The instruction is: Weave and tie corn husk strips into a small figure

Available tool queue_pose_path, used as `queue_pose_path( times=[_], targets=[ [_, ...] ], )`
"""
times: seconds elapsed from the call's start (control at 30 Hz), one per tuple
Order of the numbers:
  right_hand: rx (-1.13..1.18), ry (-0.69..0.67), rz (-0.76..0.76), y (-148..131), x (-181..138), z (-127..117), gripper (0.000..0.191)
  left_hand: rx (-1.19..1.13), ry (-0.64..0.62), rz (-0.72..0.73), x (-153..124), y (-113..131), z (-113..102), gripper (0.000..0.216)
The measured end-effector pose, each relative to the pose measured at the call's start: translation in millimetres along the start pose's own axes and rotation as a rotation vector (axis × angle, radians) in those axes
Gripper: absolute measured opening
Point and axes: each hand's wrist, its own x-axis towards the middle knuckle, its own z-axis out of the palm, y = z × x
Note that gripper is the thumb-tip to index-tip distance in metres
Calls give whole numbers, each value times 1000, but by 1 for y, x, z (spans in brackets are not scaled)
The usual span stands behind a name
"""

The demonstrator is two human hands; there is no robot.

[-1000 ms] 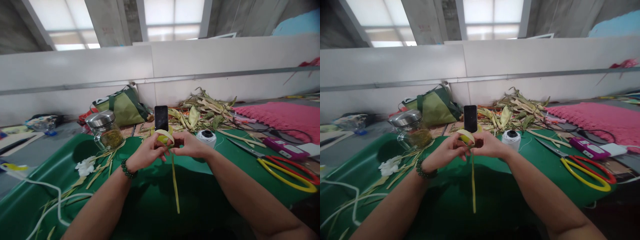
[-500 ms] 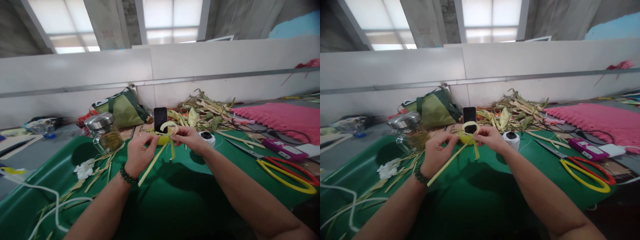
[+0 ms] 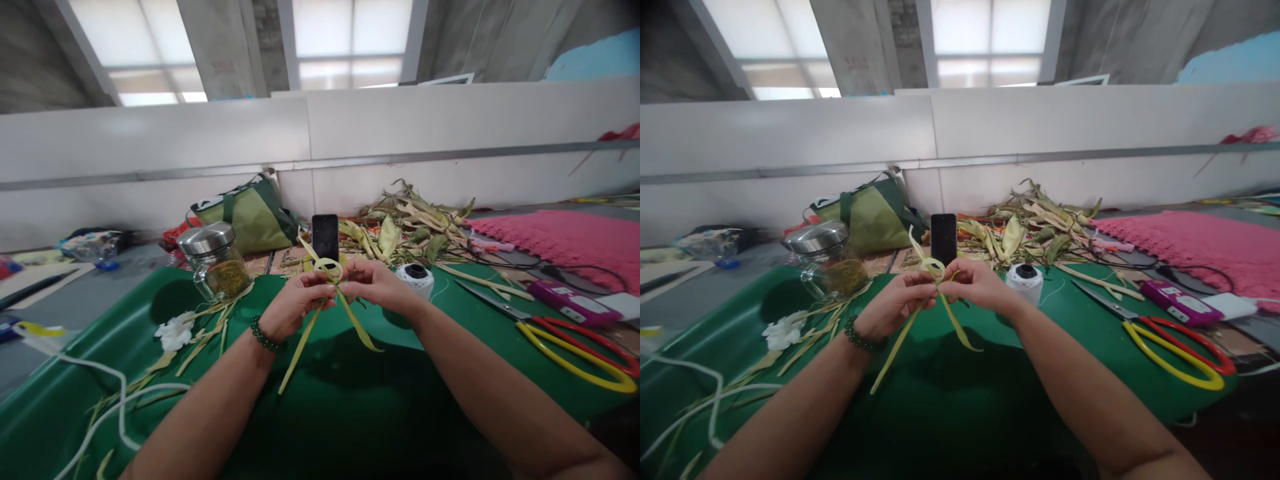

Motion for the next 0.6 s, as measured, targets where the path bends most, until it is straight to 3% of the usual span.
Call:
queue_pose_path(
  times=[0.13,0.27,0.33,0.47,0.6],
  targets=[
    [67,-30,16,-1,-1,-5,32,-8,0,47,-3,3,2,22],
    [-164,256,-183,2,0,-5,28,-8,-32,118,-5,5,3,29],
    [-327,319,-319,4,0,-3,31,-16,-37,124,-5,5,2,32],
    [-464,134,-386,5,-1,3,30,19,-24,142,-4,4,-2,29],
    [-375,19,-225,2,-4,6,37,211,-15,238,-2,2,-5,31]
  ],
)
